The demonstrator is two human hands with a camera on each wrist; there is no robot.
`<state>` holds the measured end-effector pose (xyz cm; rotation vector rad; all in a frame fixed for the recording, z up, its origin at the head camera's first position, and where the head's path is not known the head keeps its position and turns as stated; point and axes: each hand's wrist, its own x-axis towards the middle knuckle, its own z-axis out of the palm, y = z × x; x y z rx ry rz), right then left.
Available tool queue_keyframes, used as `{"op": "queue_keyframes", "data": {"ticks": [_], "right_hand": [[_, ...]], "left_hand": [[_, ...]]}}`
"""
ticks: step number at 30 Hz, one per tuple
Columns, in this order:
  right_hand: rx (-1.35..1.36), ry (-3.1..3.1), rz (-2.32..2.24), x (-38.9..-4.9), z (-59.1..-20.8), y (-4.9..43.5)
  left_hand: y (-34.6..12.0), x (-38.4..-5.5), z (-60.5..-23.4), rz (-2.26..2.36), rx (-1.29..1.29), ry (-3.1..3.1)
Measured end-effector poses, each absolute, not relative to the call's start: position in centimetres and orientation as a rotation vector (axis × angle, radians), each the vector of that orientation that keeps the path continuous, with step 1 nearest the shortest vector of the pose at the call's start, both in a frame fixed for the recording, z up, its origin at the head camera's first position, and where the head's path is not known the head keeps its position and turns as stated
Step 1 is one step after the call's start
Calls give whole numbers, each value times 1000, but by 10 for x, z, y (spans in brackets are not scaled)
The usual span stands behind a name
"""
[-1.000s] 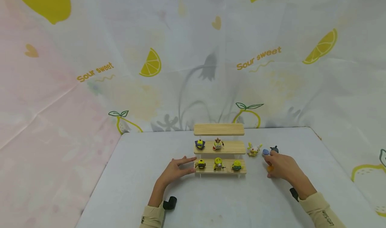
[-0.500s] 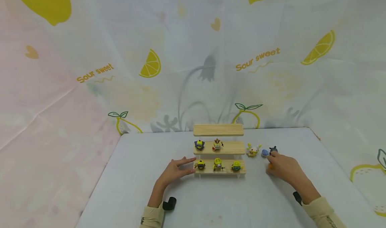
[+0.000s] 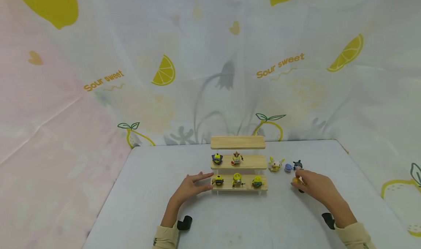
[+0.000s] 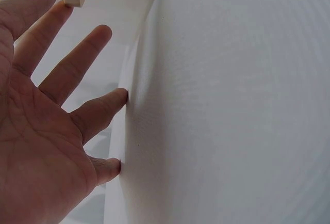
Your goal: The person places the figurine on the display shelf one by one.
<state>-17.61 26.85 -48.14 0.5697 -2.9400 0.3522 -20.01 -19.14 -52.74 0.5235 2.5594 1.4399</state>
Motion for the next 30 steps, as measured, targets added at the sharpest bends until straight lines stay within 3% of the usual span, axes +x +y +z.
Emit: {"op": "queue_keyframes", "data": {"ticks": [16,30], "right_hand": [[464,-3000,576,-165,-460,268],[536,-2942,693,-167,-430,259]], "left_hand": [[-191,-202,-530,1397,568,2605],[-191,-202,-528,1401,548,2589]]}}
